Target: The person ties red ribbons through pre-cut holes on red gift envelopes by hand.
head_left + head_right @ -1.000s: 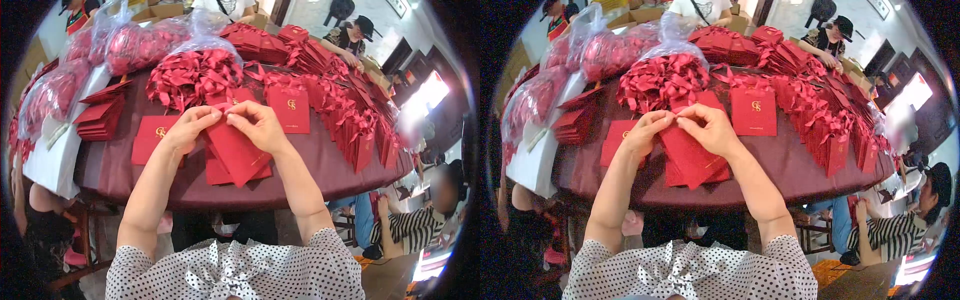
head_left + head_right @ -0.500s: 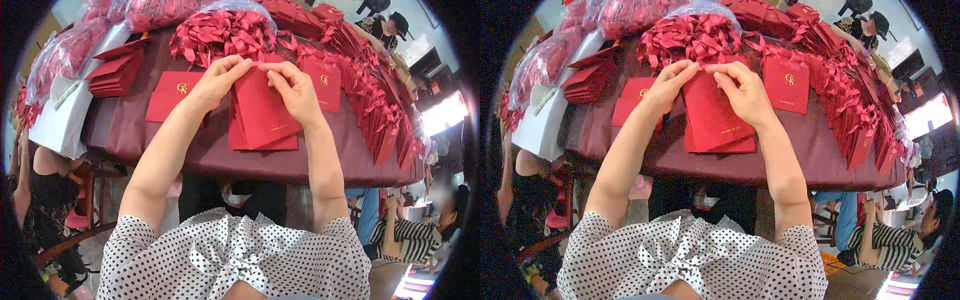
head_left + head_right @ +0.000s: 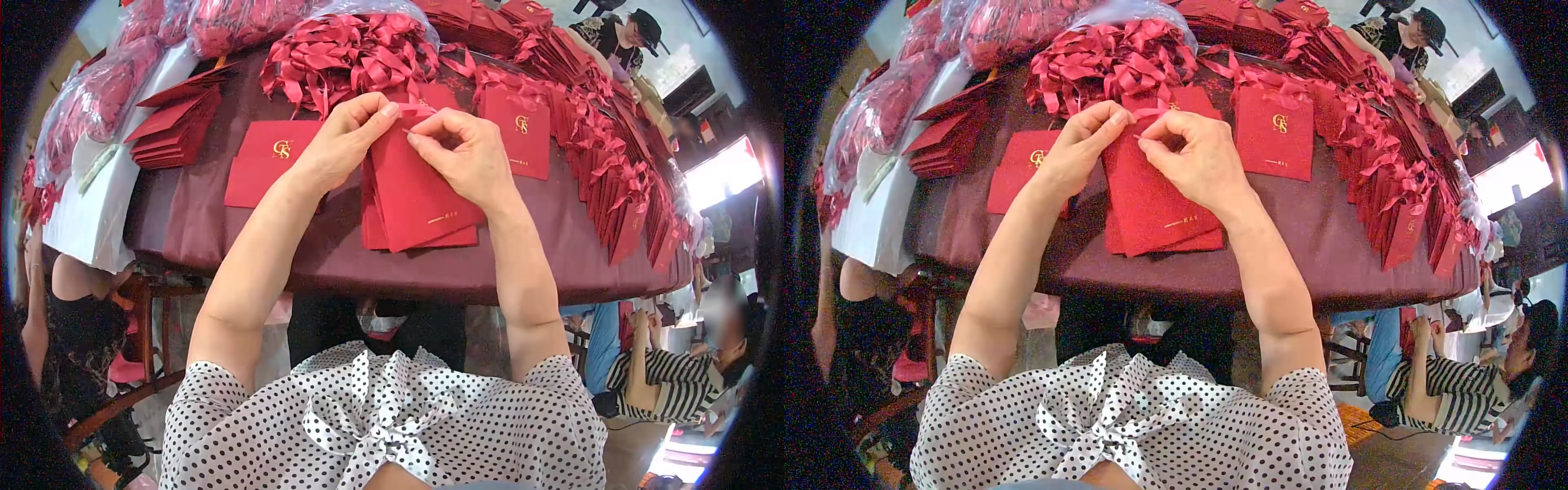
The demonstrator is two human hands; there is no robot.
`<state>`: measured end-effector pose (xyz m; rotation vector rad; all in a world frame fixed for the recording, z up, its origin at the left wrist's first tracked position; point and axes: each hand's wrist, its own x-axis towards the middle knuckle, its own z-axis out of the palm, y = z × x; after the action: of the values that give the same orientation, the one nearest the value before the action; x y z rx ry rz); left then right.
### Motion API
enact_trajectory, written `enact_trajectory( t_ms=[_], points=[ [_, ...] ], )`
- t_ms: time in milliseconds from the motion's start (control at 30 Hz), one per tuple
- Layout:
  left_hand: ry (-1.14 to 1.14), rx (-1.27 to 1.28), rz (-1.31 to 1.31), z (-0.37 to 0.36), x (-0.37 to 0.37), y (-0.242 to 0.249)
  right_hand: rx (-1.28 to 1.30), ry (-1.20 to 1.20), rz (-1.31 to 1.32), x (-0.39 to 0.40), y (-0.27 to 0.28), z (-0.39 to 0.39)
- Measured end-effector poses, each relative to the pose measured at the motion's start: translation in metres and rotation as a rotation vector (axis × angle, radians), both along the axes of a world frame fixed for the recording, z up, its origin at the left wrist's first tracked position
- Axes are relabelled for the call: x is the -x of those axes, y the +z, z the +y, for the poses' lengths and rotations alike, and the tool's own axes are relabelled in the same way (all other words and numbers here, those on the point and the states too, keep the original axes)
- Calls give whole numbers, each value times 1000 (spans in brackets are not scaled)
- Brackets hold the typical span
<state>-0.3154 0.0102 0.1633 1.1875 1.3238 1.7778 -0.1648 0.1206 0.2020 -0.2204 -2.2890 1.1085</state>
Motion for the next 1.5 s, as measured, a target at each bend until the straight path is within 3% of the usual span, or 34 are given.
enact_trajectory(
  t_ms=[100,133,200,333,400,467,567,700,800,900,1033,1133,1233,1333,1433,1467,1500],
  points=[
    [15,65,148,-5,-7,9,-59,31,0,0,-2,-1],
    [210,131,631,-1,-2,0,-633,-86,55,-5,4,-10],
    [256,-107,745,-1,-9,-1,-818,-147,-26,-8,12,-29],
    [242,-176,694,-3,-11,13,-747,-168,-50,-2,11,-18],
    [212,-149,734,-5,-11,15,-644,0,12,-2,19,-11],
    [225,-141,719,-4,-13,9,-679,-49,-85,-7,29,-16],
    [187,-112,684,-4,-16,7,-1052,-10,-157,-3,29,-25],
    [176,-194,607,-4,-18,5,-1130,50,-180,1,40,-30],
    [196,-182,566,-9,-16,11,-752,120,-101,4,46,-15],
    [133,-264,582,-12,-16,18,-221,67,-337,-4,67,-13],
    [91,-268,625,-19,-22,25,-179,133,-425,-13,68,-15],
    [85,-287,778,-18,-19,29,-334,97,-387,-20,67,-21],
    [52,-261,719,-23,-23,33,-364,130,-363,-25,65,-20],
    [-83,-113,501,-29,-13,34,-398,134,-379,-30,71,-26],
    [-226,-8,682,-36,-4,50,-181,120,-521,-34,82,-35],
    [-226,-6,685,-35,-3,54,-179,120,-518,-36,81,-35],
    [-348,-44,741,-33,-3,57,-342,174,-402,-37,80,-34]
  ],
)
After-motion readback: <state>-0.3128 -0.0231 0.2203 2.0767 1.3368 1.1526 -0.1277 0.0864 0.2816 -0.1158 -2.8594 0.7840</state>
